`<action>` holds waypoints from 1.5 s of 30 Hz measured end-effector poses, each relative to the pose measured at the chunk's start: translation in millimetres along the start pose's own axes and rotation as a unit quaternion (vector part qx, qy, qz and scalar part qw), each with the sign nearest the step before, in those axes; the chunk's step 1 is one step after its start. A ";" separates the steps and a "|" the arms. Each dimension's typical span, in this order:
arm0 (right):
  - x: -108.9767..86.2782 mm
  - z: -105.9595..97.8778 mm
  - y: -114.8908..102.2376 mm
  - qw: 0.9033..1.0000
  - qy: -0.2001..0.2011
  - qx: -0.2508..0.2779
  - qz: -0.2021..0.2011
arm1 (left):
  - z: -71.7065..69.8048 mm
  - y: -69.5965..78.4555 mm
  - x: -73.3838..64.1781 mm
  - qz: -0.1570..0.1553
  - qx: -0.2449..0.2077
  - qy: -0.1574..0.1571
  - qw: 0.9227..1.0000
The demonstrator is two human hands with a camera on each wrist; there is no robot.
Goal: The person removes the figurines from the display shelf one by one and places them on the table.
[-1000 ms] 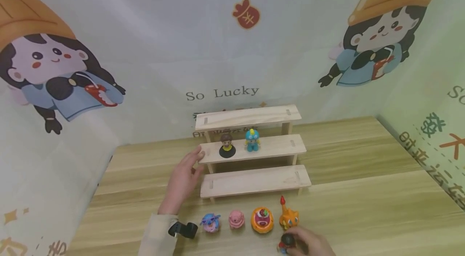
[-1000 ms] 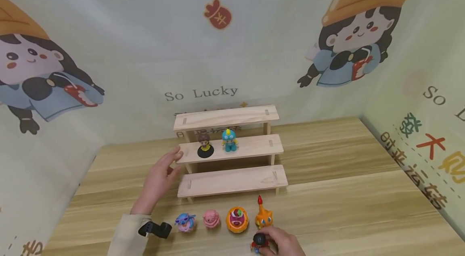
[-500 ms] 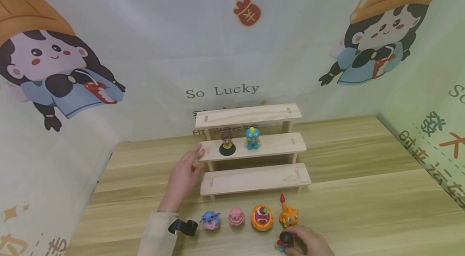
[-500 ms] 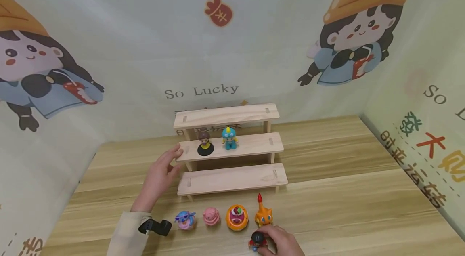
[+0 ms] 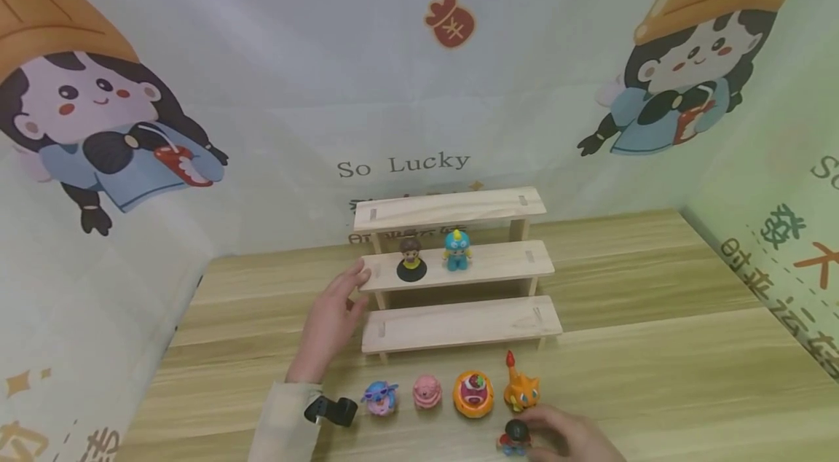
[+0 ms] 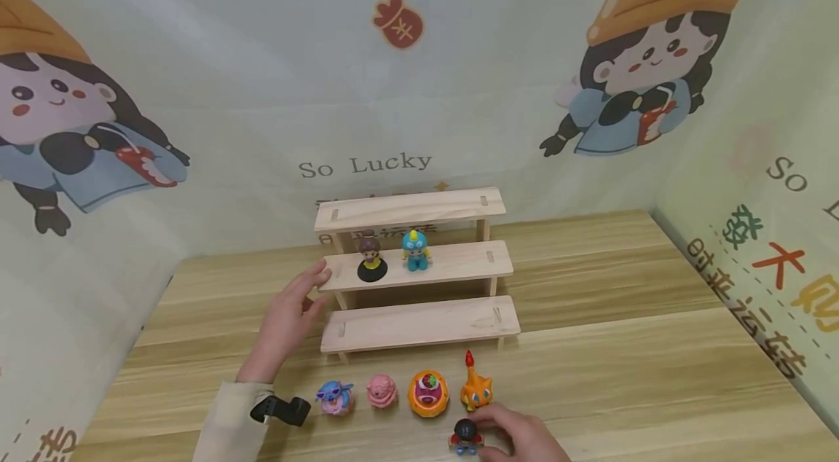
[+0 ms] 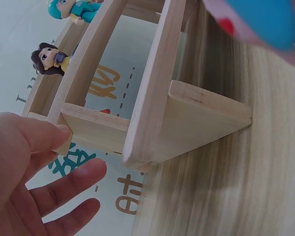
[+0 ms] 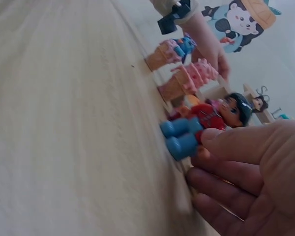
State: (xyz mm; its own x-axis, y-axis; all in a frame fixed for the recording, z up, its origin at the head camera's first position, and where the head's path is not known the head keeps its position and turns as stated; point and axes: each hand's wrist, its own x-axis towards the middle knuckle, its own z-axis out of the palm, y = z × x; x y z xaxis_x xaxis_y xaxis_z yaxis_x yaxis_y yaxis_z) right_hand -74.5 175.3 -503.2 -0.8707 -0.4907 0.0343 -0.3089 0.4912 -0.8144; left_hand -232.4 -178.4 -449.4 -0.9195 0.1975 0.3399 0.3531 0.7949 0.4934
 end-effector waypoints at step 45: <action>50.4 -97.9 -37.7 0.970 0.084 -0.219 -0.059 | -4.9 3.2 -2.2 -0.029 -0.011 -0.008 0.999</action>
State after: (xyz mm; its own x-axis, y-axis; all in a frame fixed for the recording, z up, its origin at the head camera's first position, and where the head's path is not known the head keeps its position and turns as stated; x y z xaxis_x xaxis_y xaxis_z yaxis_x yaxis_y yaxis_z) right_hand -144.3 202.5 -414.0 -0.8582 -0.4555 0.2366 -0.5110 0.7157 -0.4760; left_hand -228.4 -179.1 -444.7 -0.9411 0.1608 0.2974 0.3027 0.7927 0.5291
